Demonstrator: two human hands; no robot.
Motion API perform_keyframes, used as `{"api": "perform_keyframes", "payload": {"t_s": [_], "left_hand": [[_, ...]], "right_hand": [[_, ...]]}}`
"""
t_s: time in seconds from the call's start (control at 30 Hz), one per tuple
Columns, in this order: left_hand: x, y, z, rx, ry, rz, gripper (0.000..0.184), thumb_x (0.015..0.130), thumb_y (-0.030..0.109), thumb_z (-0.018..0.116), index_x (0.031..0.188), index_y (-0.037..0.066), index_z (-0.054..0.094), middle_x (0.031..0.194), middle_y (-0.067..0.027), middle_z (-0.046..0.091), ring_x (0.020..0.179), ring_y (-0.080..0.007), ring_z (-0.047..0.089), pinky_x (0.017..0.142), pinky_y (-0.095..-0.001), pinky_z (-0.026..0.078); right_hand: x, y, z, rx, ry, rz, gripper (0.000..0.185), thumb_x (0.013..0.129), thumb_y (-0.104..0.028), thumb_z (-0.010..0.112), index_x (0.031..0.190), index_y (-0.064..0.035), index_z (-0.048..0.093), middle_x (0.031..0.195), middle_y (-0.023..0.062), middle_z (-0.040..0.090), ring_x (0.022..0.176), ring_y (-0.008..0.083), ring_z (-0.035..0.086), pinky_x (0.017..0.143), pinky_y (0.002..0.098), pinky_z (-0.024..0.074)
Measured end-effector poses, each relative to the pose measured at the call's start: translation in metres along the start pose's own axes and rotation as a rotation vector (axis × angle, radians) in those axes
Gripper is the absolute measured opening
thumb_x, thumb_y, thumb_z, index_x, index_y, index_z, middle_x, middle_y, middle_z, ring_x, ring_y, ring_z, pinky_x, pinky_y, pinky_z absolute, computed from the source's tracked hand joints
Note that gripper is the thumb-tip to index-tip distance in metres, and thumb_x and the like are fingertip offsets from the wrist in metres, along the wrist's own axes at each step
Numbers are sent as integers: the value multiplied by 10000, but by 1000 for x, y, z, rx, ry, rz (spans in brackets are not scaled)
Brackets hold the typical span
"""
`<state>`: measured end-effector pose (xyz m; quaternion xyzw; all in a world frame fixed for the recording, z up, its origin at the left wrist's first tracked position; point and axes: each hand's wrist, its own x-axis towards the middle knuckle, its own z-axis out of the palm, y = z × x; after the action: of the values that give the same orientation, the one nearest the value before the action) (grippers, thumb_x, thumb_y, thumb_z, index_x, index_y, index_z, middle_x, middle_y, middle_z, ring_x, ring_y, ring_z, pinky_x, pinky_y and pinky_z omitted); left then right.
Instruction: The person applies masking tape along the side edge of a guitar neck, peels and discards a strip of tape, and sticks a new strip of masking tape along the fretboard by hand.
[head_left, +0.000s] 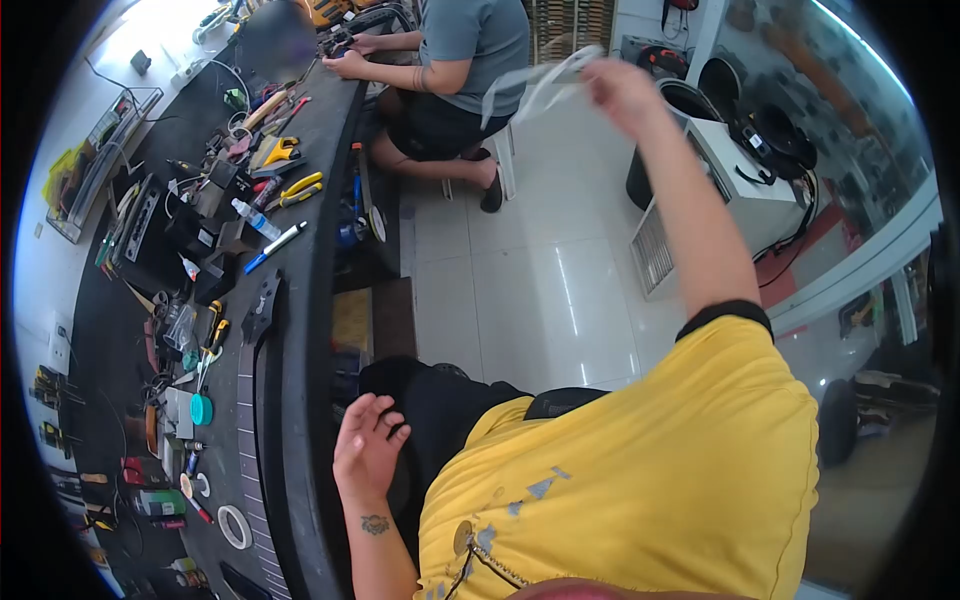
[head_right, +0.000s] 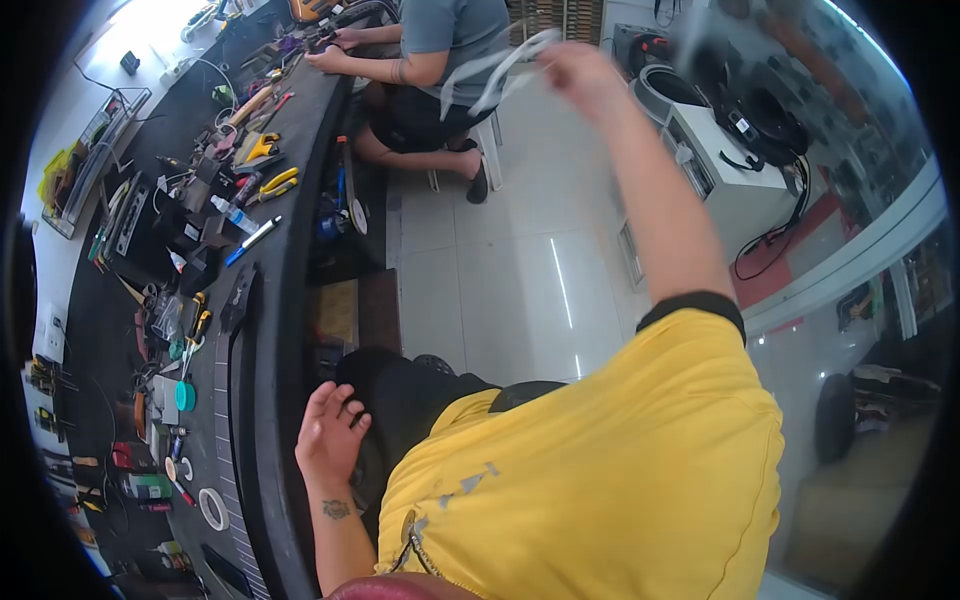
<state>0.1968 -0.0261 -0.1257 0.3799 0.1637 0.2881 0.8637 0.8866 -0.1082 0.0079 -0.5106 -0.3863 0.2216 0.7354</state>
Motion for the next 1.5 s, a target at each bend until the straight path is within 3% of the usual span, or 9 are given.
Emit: {"api": "perform_keyframes", "payload": {"t_s": [0.1, 0.17, 0.3, 0.37, 0.6, 0.73, 0.97, 1.13, 1.5], "left_hand": [[-11, -14, 5, -108, -48, -52, 732, 934, 292, 833, 1575, 60, 566, 1491, -188, 649, 1279, -351, 674, 1093, -525, 568], [-15, -22, 1, -119, -90, -84, 711, 927, 270, 825, 1557, 50, 581, 1475, -193, 656, 1279, -354, 675, 1090, -521, 571], [-18, -19, 3, -97, -49, -63, 669, 923, 251, 815, 1516, 21, 607, 1450, -193, 675, 1243, -335, 692, 1065, -493, 582], [-22, -14, -1, -46, -3, -61, 647, 925, 237, 809, 1501, 15, 617, 1429, -185, 690, 1213, -319, 704, 1056, -478, 586], [-30, 27, 5, 753, 113, -275, 428, 1006, 66, 748, 1426, 16, 687, 1335, -121, 741, 1118, -218, 735, 1015, -362, 586], [-24, 86, 35, 1410, -32, -103, 311, 1001, 65, 745, 1303, -8, 733, 1199, -159, 758, 1094, -263, 766, 953, -388, 614], [5, 92, 2, 1697, -39, 390, 175, 963, 66, 732, 1122, 8, 774, 1053, -160, 778, 995, -355, 773, 889, -452, 632], [11, 90, -8, 1661, 21, 461, 131, 920, 95, 771, 1034, 31, 771, 964, -128, 758, 897, -361, 758, 792, -497, 625], [12, 100, -42, 1160, -42, 427, 282, 955, 131, 721, 1205, 0, 708, 1051, -152, 706, 1031, -377, 738, 902, -468, 606]], "right_hand": [[37, -4, -99, 285, 906, 19, 302, 1026, -231, 833, 1149, 14, 705, 932, 114, 703, 816, 217, 700, 617, 358, 598], [41, 38, -174, 323, 937, 151, 365, 992, -229, 865, 1177, 5, 655, 873, 126, 671, 705, 245, 680, 528, 374, 569], [-16, 150, -140, 58, 810, 294, 182, 1038, -232, 715, 942, -88, 661, 691, 70, 594, 559, 196, 617, 475, 343, 506], [-44, 265, -135, -647, 515, 612, 240, 813, -170, 710, 623, -28, 678, 636, 134, 664, 607, 274, 682, 557, 480, 516], [-208, 348, 135, -333, 80, 791, 94, 1010, -118, 694, 950, -46, 704, 801, 58, 659, 611, 147, 579, 499, 345, 430], [-114, 295, 298, -362, -144, -125, 109, 1078, -145, 694, 1084, -37, 709, 841, -2, 646, 700, 72, 571, 608, 273, 449], [26, 69, 562, -114, -578, -378, 226, 1071, -231, 715, 1060, -9, 756, 832, 49, 739, 770, 117, 674, 721, 329, 531], [128, 77, 757, -420, -600, -603, 277, 904, -315, 781, 1029, -72, 826, 987, 141, 831, 940, 320, 799, 895, 438, 621], [272, 102, 932, -996, -582, -969, 250, 1052, -185, 698, 1259, -206, 838, 1173, 189, 792, 1158, 402, 742, 1027, 484, 585]]}}
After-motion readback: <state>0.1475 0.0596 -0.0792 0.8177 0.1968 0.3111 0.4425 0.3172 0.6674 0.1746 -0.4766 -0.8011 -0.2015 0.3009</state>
